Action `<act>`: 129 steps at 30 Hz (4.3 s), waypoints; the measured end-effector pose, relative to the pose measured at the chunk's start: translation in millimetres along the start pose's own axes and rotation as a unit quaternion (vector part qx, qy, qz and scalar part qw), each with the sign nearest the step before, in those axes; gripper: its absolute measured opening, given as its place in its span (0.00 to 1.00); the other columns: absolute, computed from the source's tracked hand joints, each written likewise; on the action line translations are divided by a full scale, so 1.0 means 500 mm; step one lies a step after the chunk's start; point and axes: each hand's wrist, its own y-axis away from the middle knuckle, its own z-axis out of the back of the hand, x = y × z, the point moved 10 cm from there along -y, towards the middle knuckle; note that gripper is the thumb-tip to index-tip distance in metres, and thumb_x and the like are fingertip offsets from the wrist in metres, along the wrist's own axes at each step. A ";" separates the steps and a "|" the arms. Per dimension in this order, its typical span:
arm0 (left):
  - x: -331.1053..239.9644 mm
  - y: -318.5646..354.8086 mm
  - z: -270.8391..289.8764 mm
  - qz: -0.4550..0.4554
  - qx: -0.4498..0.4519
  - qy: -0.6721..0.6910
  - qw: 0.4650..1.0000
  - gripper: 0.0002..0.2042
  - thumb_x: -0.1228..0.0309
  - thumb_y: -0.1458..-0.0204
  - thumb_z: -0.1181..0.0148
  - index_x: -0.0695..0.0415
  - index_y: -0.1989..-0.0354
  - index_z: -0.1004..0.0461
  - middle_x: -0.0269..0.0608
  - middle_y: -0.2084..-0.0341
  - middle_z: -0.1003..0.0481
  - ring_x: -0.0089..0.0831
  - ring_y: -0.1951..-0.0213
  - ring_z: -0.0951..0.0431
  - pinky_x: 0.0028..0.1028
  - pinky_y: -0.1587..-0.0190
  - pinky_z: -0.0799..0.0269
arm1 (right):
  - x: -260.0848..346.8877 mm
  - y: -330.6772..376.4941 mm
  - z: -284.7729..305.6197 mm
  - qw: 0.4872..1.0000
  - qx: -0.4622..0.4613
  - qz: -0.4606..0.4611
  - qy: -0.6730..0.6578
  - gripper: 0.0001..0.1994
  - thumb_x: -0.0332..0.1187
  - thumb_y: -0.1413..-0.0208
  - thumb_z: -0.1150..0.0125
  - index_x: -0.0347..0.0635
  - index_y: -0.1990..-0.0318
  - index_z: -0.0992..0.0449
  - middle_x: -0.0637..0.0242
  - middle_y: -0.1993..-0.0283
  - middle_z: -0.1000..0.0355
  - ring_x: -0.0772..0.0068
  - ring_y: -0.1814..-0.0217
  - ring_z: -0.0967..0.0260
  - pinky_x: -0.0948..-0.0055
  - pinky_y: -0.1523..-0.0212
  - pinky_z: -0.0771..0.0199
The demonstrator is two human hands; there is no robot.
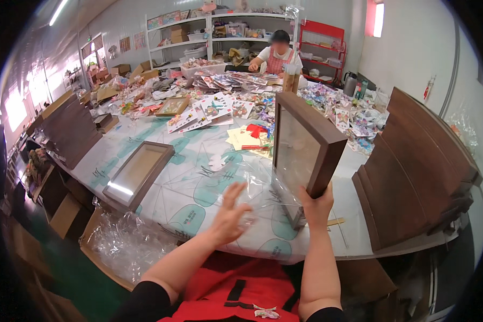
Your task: The person assembles decorative picture frames by inserting paper cutouts and backing boards into wooden frames. They use a wooden stick to press the backing into place and a plastic scraper to smooth the glass surface. The person handles multiple frames sequentially, placing finished units aside.
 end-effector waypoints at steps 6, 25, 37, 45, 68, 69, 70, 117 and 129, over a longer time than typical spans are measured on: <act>-0.048 -0.065 -0.159 -0.018 0.046 0.109 0.993 0.35 0.64 0.66 0.28 0.56 0.47 0.39 0.52 0.35 0.53 0.55 0.34 0.57 0.50 0.36 0.58 | 0.074 0.057 -0.012 0.999 -0.022 0.033 -0.011 0.20 0.27 0.61 0.32 0.36 0.58 0.31 0.65 0.66 0.29 0.74 0.64 0.32 0.74 0.61 0.31; 0.168 0.372 0.268 0.229 -0.007 -0.138 0.963 0.08 0.70 0.52 0.46 0.61 0.67 0.26 0.51 0.70 0.25 0.50 0.66 0.25 0.41 0.62 0.31 | 0.051 0.079 0.051 0.962 -0.019 -0.092 -0.255 0.23 0.27 0.53 0.39 0.35 0.47 0.35 0.65 0.53 0.32 0.68 0.52 0.33 0.71 0.52 0.32; 0.567 0.790 0.273 0.592 0.115 -0.274 0.749 0.49 0.48 0.58 0.39 0.47 0.31 0.65 0.55 0.36 0.51 0.53 0.34 0.55 0.50 0.35 0.60 | 0.162 0.213 -0.132 0.931 0.142 0.300 0.150 0.30 0.20 0.71 0.33 0.34 0.51 0.30 0.53 0.51 0.28 0.53 0.51 0.29 0.65 0.49 0.30; 0.600 1.092 -0.035 0.617 0.478 -0.048 0.623 0.32 0.52 0.51 0.50 0.57 0.40 0.39 0.51 0.33 0.60 0.46 0.33 0.64 0.39 0.34 0.65 | 0.139 0.321 -0.244 0.875 0.250 0.339 0.237 0.30 0.26 0.74 0.32 0.43 0.54 0.30 0.64 0.49 0.28 0.59 0.48 0.30 0.62 0.51 0.31; 0.302 0.575 0.414 0.467 -0.219 -0.163 0.841 0.19 0.77 0.46 0.51 0.62 0.45 0.34 0.44 0.51 0.31 0.29 0.56 0.29 0.27 0.57 0.33 | -0.158 0.122 0.094 0.938 0.074 0.088 0.326 0.07 0.23 0.51 0.48 0.36 0.64 0.27 0.55 0.63 0.29 0.52 0.57 0.34 0.61 0.54 0.35; 0.314 0.582 0.409 0.496 -0.260 -0.115 0.820 0.19 0.77 0.46 0.51 0.62 0.44 0.36 0.44 0.51 0.31 0.28 0.56 0.30 0.27 0.57 0.33 | -0.192 0.105 0.138 0.928 0.072 0.057 0.362 0.07 0.23 0.51 0.47 0.37 0.64 0.27 0.56 0.63 0.28 0.53 0.57 0.34 0.61 0.54 0.35; 0.328 0.589 0.402 0.524 -0.299 -0.065 0.795 0.19 0.77 0.46 0.52 0.62 0.44 0.37 0.43 0.51 0.31 0.27 0.56 0.30 0.26 0.57 0.34 | -0.201 0.095 0.151 0.920 0.093 0.077 0.373 0.07 0.23 0.51 0.47 0.38 0.64 0.27 0.58 0.63 0.28 0.53 0.57 0.34 0.61 0.54 0.35; 0.137 0.187 0.032 0.219 0.118 -0.054 0.967 0.20 0.68 0.62 0.34 0.56 0.57 0.26 0.39 0.65 0.30 0.38 0.61 0.31 0.33 0.60 0.37 | -0.029 0.267 -0.323 0.801 0.531 0.161 0.223 0.09 0.36 0.50 0.43 0.53 0.62 0.21 0.61 0.78 0.29 0.56 0.75 0.30 0.59 0.76 0.33; 0.128 0.205 0.052 0.197 0.047 -0.049 0.978 0.13 0.72 0.60 0.35 0.58 0.63 0.25 0.40 0.65 0.28 0.38 0.63 0.29 0.33 0.60 0.36 | 0.059 0.313 -0.285 0.777 0.414 0.414 0.232 0.14 0.30 0.59 0.41 0.53 0.60 0.25 0.71 0.81 0.38 0.69 0.82 0.35 0.71 0.83 0.36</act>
